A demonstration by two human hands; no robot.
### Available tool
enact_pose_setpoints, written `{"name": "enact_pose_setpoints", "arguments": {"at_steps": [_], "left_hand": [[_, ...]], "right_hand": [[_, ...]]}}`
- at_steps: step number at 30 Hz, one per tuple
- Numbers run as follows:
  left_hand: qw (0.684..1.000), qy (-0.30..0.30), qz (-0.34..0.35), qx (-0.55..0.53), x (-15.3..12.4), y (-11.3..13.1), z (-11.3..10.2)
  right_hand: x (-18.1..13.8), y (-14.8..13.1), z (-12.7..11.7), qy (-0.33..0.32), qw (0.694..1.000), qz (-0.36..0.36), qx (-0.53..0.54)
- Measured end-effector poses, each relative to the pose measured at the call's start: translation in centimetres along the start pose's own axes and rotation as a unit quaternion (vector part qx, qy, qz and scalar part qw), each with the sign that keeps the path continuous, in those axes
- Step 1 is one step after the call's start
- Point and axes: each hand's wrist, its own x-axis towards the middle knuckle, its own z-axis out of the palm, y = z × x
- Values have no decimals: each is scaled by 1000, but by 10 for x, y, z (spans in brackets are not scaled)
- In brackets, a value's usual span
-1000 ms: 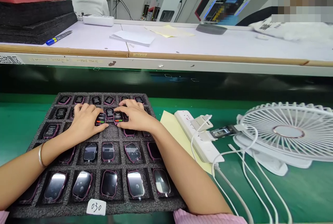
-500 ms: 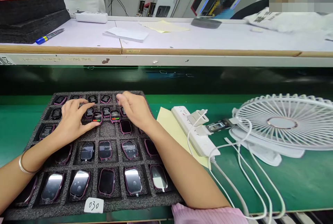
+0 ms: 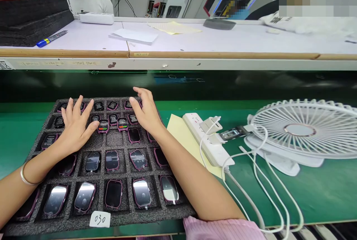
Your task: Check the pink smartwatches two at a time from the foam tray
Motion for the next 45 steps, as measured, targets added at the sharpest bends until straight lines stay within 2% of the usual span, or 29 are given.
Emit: {"name": "enact_pose_setpoints", "arguments": {"at_steps": [7, 13, 15, 17, 19, 21, 23, 27, 29, 31, 33, 35, 36, 38, 40, 42, 45], "left_hand": [[1000, -9, -2, 1, 0, 0, 1], [1000, -18, 11, 20, 0, 0, 3], [999, -33, 29, 29, 0, -1, 4], [997, -45, 44, 32, 1, -2, 6], [997, -50, 56, 30, 2, -4, 7], [996, -49, 68, 28, 4, -5, 9], [995, -46, 78, 28, 5, -7, 11], [995, -49, 87, 24, 7, -7, 16], [995, -46, 91, 16, 7, -5, 14], [995, -16, 99, 1, 8, -2, 9], [993, 31, 107, -46, 7, 0, 2], [982, 57, 98, -148, 5, 3, -5], [972, 55, 84, -214, 3, 5, -7], [940, 29, 50, -335, -1, 8, -8], [910, 3, 16, -415, -5, 13, -7], [879, -19, -19, -477, -6, 17, -7], [822, -56, -87, -560, -5, 22, -9]], "right_hand": [[1, -4, -1, 19, 1000, 14, 13], [1, -6, -1, 0, 999, 18, 29], [3, -7, -5, -44, 999, 5, 21], [4, -8, -10, -136, 990, -22, 7], [6, -9, -15, -245, 968, -49, -17], [6, -10, -18, -317, 945, -58, -55], [5, -11, -18, -343, 932, -59, -96], [2, -12, -14, -354, 921, -59, -148], [1, -14, -13, -349, 921, -64, -160], [1, -18, -13, -326, 929, -76, -156], [0, -24, -12, -291, 948, -64, -109], [-2, -31, -10, -263, 965, -8, 14], [-4, -35, -9, -255, 961, 30, 99], [-8, -43, -5, -256, 926, 102, 259], [-11, -50, -2, -271, 878, 153, 365], [-14, -54, 0, -280, 841, 188, 422], [-15, -56, 2, -275, 812, 209, 471]]}}
